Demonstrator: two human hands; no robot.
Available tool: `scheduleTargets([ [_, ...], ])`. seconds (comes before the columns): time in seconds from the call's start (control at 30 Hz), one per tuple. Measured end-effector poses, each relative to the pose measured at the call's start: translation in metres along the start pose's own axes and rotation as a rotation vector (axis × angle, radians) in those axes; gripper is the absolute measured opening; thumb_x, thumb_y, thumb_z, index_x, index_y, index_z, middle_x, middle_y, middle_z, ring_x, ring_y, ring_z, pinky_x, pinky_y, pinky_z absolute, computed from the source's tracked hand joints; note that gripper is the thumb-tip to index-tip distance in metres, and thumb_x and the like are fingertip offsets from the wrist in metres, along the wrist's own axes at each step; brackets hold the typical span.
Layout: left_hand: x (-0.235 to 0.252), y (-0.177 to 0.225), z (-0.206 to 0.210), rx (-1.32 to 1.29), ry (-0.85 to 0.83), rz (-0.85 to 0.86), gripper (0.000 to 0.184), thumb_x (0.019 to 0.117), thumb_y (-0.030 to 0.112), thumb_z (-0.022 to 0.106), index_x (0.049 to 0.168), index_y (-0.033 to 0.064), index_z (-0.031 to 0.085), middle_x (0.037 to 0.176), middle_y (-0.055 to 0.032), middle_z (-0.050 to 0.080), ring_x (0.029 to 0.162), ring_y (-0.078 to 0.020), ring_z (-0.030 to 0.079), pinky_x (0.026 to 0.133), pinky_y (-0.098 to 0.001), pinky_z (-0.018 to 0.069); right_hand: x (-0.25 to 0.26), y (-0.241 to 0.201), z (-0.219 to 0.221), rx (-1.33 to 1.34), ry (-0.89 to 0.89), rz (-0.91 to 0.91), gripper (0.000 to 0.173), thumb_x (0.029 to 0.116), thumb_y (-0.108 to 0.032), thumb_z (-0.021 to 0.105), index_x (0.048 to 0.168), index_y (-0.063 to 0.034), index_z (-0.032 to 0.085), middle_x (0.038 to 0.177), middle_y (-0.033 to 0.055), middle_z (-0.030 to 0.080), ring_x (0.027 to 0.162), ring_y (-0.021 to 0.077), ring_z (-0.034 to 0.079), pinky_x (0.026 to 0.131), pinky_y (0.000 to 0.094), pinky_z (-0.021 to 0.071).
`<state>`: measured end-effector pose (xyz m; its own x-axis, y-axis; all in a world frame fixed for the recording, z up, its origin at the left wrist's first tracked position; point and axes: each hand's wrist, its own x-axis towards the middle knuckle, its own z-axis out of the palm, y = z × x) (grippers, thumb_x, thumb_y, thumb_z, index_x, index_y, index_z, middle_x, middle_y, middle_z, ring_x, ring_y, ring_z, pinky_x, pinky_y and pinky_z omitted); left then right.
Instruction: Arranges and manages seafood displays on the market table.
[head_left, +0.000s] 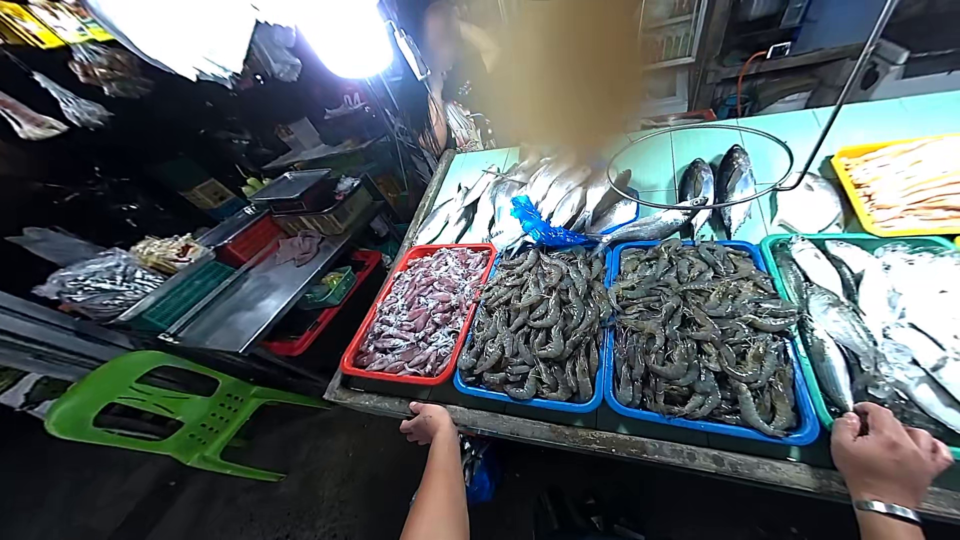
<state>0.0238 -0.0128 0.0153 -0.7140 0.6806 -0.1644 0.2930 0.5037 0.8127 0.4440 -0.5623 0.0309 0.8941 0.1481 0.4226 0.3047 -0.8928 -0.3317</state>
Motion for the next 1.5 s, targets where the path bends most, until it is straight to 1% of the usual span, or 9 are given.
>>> scheduleTargets([
  [0.1,-0.0003,-0.0006,0.0000,0.006,0.000,0.002,0.065,0.1073,0.052,0.039,0.149,0.0023,0.045,0.145,-0.0272,0.053,0.132,-0.0410,0.055,0.102,-0.0528,0.0492,-0.0006,-0.0001,0.0003,0.011,-0.001,0.000,0.044,0.1003,-0.032,0.038,0.115,-0.0052,0.070,0.111,0.0197,0.073,0.111,0.0425,0.064,0.110,0.0626,0.0327],
  [0.2,-0.0019,-0.0003,-0.0023,0.009,-0.010,0.014,0.066,0.1077,0.050,0.038,0.150,0.0002,0.043,0.145,-0.0289,0.051,0.132,-0.0417,0.054,0.103,-0.0529,0.0484,-0.0008,-0.0019,-0.0027,0.015,-0.006,-0.006,0.044,0.1004,-0.031,0.039,0.115,-0.0038,0.070,0.111,0.0212,0.072,0.111,0.0442,0.064,0.109,0.0638,0.0335],
  [0.37,-0.0001,-0.0005,0.0004,0.015,0.004,0.010,0.065,0.1072,0.051,0.039,0.149,0.0015,0.044,0.144,-0.0280,0.053,0.131,-0.0410,0.055,0.101,-0.0522,0.0495,-0.0003,-0.0012,-0.0014,0.013,-0.001,-0.006,0.044,0.1003,-0.031,0.039,0.114,-0.0039,0.070,0.110,0.0200,0.073,0.110,0.0435,0.064,0.109,0.0634,0.0339],
  [0.53,-0.0017,-0.0003,-0.0008,0.006,0.001,0.001,0.064,0.1075,0.050,0.039,0.149,0.0019,0.044,0.145,-0.0279,0.052,0.131,-0.0410,0.055,0.101,-0.0521,0.0498,-0.0004,-0.0023,-0.0025,0.013,-0.013,-0.002,0.044,0.1006,-0.031,0.038,0.114,-0.0036,0.069,0.111,0.0208,0.072,0.111,0.0441,0.063,0.109,0.0635,0.0336],
  [0.67,-0.0013,0.0000,-0.0008,0.007,0.005,0.002,0.064,0.1073,0.050,0.040,0.149,0.0015,0.044,0.144,-0.0280,0.053,0.130,-0.0414,0.056,0.101,-0.0520,0.0502,0.0001,-0.0005,-0.0003,-0.003,-0.011,-0.007,0.044,0.1007,-0.031,0.037,0.114,-0.0042,0.069,0.111,0.0195,0.072,0.112,0.0423,0.064,0.108,0.0630,0.0338],
  [0.93,-0.0027,0.0004,-0.0014,0.009,0.003,0.005,0.064,0.1075,0.050,0.039,0.150,0.0019,0.044,0.144,-0.0281,0.053,0.130,-0.0414,0.055,0.100,-0.0523,0.0499,-0.0002,-0.0002,0.0003,0.017,-0.006,-0.008,0.044,0.1010,-0.031,0.037,0.114,-0.0038,0.069,0.111,0.0203,0.072,0.111,0.0438,0.063,0.108,0.0637,0.0333],
  [1.0,-0.0020,0.0002,-0.0007,0.009,0.008,0.005,0.064,0.1074,0.051,0.040,0.150,0.0024,0.044,0.144,-0.0278,0.053,0.130,-0.0411,0.055,0.100,-0.0522,0.0500,-0.0005,-0.0007,0.0003,0.008,0.000,-0.007,0.044,0.1009,-0.032,0.037,0.113,-0.0051,0.070,0.110,0.0188,0.073,0.111,0.0423,0.064,0.108,0.0629,0.0337],
  [1.2,-0.0034,-0.0001,-0.0031,0.001,-0.019,0.015,0.066,0.1077,0.051,0.038,0.150,0.0005,0.043,0.145,-0.0293,0.051,0.131,-0.0428,0.054,0.102,-0.0539,0.0490,-0.0003,-0.0018,-0.0014,0.016,0.002,-0.011,0.044,0.1006,-0.031,0.038,0.113,-0.0030,0.069,0.110,0.0215,0.072,0.110,0.0451,0.064,0.107,0.0643,0.0343],
  [1.5,-0.0029,0.0002,-0.0021,0.002,-0.006,0.007,0.066,0.1074,0.052,0.038,0.150,0.0018,0.044,0.145,-0.0278,0.052,0.131,-0.0421,0.055,0.102,-0.0536,0.0492,-0.0002,0.0004,0.0008,0.010,0.006,-0.008,0.043,0.1002,-0.032,0.038,0.113,-0.0051,0.070,0.109,0.0190,0.073,0.109,0.0426,0.064,0.107,0.0631,0.0340],
])
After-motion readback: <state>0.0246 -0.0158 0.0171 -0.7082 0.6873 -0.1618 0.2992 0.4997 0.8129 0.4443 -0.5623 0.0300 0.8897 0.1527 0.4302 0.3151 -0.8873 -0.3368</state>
